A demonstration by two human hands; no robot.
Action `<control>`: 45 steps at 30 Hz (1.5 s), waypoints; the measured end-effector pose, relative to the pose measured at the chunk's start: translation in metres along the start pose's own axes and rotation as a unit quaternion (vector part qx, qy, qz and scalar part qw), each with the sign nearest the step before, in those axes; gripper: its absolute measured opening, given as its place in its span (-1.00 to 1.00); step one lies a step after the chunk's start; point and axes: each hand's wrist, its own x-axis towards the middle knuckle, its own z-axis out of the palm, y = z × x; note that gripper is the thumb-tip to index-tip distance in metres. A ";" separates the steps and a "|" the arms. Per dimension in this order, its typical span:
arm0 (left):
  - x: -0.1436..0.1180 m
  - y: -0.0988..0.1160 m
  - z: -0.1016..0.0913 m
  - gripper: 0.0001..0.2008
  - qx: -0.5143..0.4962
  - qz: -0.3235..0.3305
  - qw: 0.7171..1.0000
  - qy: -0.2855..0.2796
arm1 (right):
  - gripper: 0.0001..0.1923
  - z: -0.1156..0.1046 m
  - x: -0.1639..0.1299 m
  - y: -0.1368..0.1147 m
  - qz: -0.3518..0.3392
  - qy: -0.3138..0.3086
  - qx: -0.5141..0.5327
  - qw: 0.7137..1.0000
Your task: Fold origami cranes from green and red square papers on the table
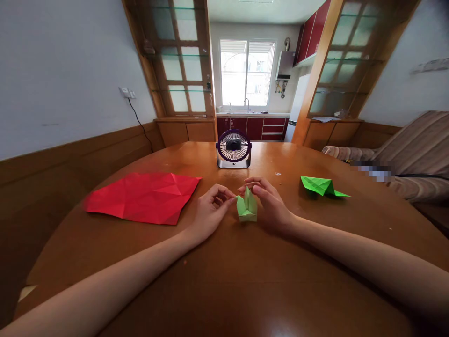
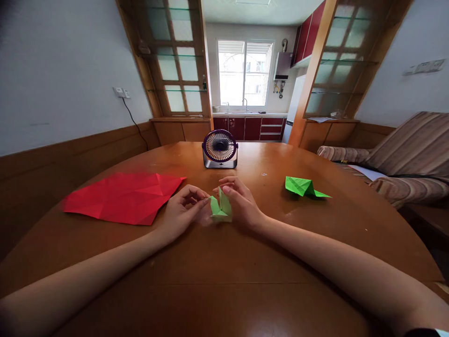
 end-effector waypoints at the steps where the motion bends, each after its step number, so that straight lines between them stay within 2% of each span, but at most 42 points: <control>1: 0.001 -0.001 -0.001 -0.87 0.004 0.004 1.000 0.005 | -0.74 -0.002 0.001 0.002 -0.005 0.004 -0.001 1.000; 3: 0.002 -0.004 -0.004 -0.89 0.006 0.009 1.000 0.006 | -0.69 -0.007 0.004 0.006 -0.017 0.007 -0.017 1.000; 6: 0.003 -0.007 -0.006 -0.89 0.004 0.014 1.000 0.011 | -0.73 -0.011 0.006 0.009 -0.002 -0.002 -0.032 0.999; 13: 0.004 -0.013 -0.005 -0.86 -0.043 -0.010 0.999 0.007 | -0.78 -0.006 0.002 0.002 0.035 -0.040 -0.084 0.995; 19: 0.006 -0.014 -0.004 -0.85 -0.054 -0.020 0.998 0.011 | -0.84 -0.009 0.001 0.002 -0.042 -0.091 -0.209 0.973; 23: 0.007 -0.013 -0.004 -0.84 -0.064 -0.030 0.997 0.019 | -0.88 -0.010 0.001 0.007 -0.059 -0.086 -0.256 0.961; 26: 0.007 -0.011 -0.003 -0.75 -0.057 -0.031 0.998 -0.002 | -0.86 -0.010 0.001 0.011 -0.044 -0.050 -0.254 0.965; 28: 0.008 -0.011 -0.002 -0.59 -0.038 -0.046 0.998 0.002 | -0.84 -0.011 0.002 0.014 -0.028 -0.014 -0.248 0.968; 30: 0.009 -0.012 -0.001 -0.42 -0.022 -0.086 0.996 0.007 | -0.84 -0.012 0.004 0.015 -0.013 0.023 -0.235 0.972; 32: 0.011 -0.014 -0.001 -0.33 -0.028 -0.141 0.990 -0.006 | -0.82 -0.014 0.005 0.017 0.006 0.044 -0.206 0.978; 36: 0.012 -0.016 -0.001 -0.34 -0.087 -0.209 0.973 -0.044 | -0.80 -0.015 0.007 0.018 0.058 0.058 -0.124 0.989; 39: 0.010 -0.014 -0.001 -0.41 -0.145 -0.242 0.957 -0.063 | -0.79 -0.014 0.007 0.018 0.085 0.057 -0.095 0.990; 42: 0.008 -0.012 0.002 -0.51 -0.203 -0.243 0.948 -0.044 | -0.77 -0.012 0.006 0.018 0.100 0.039 -0.088 0.990; 45: 0.006 -0.012 0.007 -0.54 -0.226 -0.229 0.946 -0.038 | -0.75 -0.009 0.004 0.017 0.078 0.028 -0.105 0.991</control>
